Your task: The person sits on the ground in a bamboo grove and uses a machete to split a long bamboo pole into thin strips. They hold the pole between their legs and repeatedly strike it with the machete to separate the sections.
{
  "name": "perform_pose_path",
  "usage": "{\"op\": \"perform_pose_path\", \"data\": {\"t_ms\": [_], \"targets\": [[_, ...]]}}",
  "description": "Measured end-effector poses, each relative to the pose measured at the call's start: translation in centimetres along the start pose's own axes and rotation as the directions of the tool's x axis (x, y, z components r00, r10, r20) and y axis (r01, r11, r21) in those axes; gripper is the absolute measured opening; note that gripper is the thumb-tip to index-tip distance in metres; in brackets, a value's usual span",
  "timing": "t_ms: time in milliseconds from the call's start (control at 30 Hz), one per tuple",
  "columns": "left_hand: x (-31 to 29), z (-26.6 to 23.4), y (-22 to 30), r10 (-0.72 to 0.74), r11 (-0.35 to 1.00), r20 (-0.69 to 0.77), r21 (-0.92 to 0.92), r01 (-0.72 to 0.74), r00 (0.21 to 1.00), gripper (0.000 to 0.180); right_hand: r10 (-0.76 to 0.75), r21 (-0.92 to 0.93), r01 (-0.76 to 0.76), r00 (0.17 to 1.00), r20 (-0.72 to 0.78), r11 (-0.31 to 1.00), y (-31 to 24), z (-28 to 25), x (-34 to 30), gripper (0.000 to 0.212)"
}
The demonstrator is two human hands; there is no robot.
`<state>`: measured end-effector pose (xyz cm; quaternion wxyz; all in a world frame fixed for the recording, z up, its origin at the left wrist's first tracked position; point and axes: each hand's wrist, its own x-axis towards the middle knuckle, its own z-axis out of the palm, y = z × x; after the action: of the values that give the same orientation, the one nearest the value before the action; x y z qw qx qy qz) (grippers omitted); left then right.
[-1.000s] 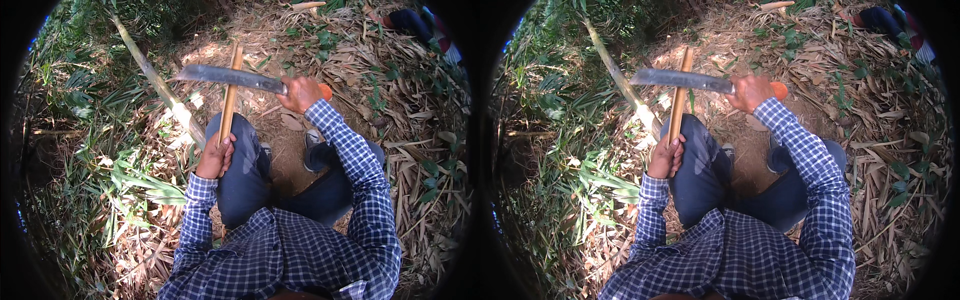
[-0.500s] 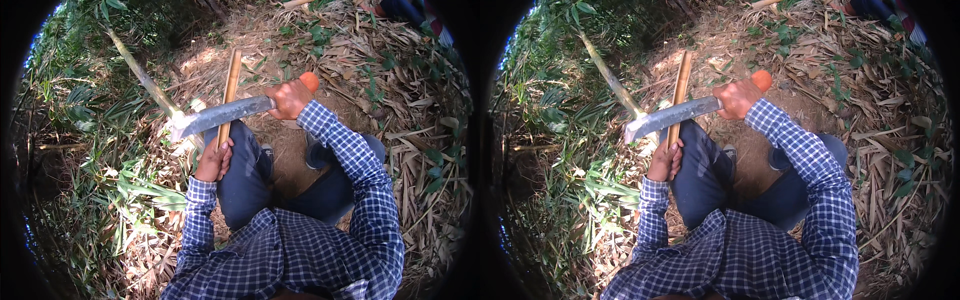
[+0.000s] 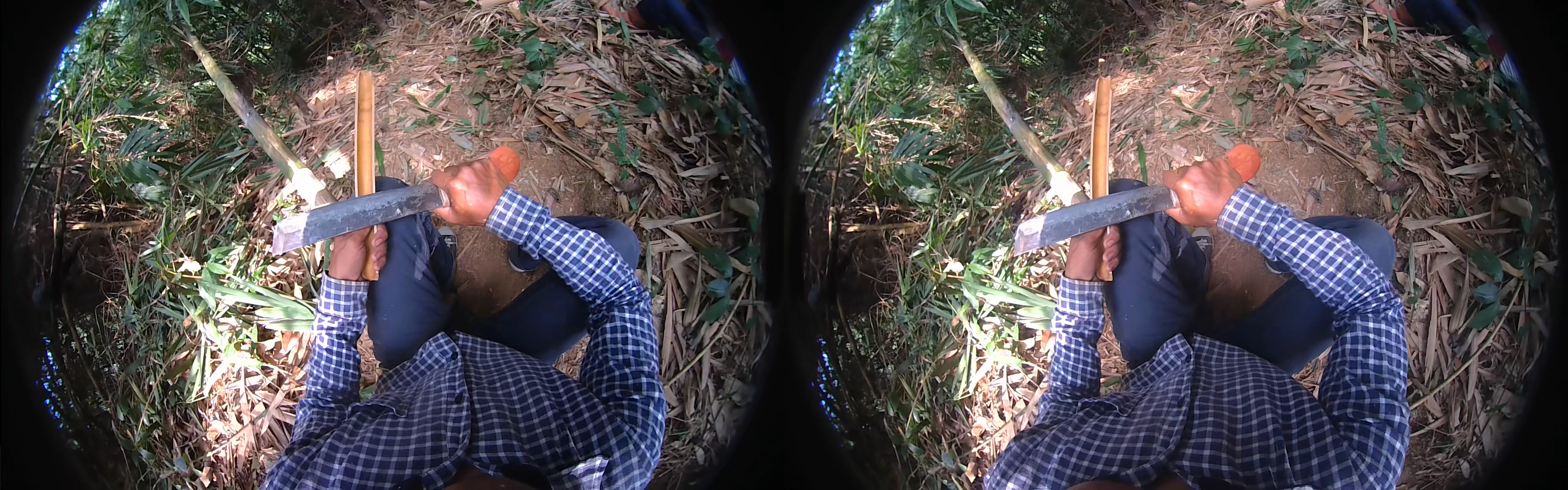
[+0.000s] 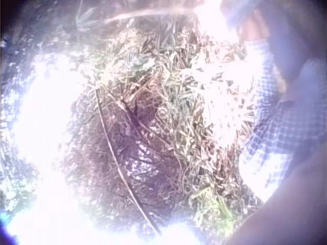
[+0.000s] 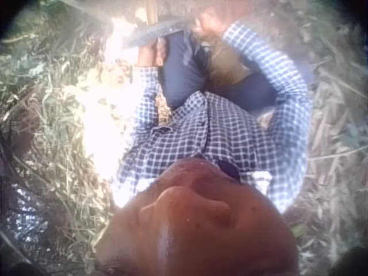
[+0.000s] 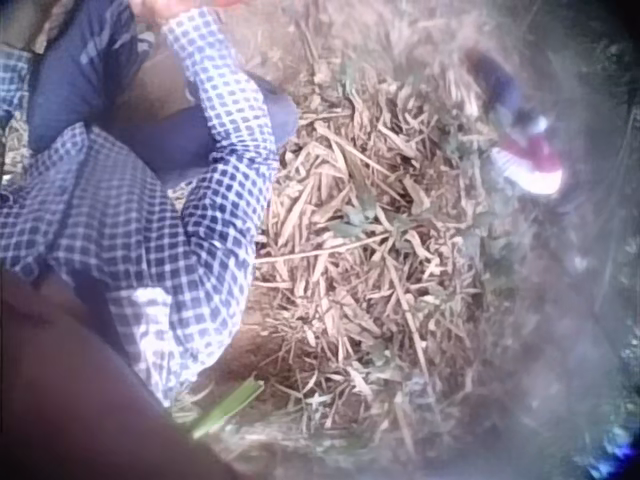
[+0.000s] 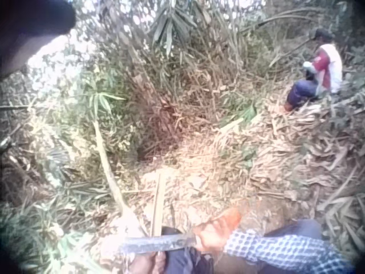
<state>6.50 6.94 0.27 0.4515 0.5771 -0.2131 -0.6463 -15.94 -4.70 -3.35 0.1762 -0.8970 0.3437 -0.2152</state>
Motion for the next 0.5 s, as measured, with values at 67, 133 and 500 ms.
{"op": "perform_pose_path", "data": {"t_ms": [67, 133, 500], "targets": [[-0.3, -0.4, 0.5, -0.012, 0.999, 0.110, -0.047, 0.017, 0.994, 0.031, 0.024, -0.030, -0.023, 0.999, 0.039, 0.999, 0.9, 0.9, 0.2, 0.029], [-0.4, 0.1, 0.7, -0.015, 0.998, 0.150, -0.055, 0.023, 0.989, 0.031, 0.234, 0.020, -0.236, 0.970, 0.071, 0.972, 2.9, 0.3, 1.4, 0.031], [-0.3, -0.1, 0.7, -0.038, 0.994, 0.178, -0.098, 0.056, 0.983, 0.031, 0.291, -0.003, -0.294, 0.943, 0.160, 0.956, 4.5, 0.6, 2.1, 0.031]]}}
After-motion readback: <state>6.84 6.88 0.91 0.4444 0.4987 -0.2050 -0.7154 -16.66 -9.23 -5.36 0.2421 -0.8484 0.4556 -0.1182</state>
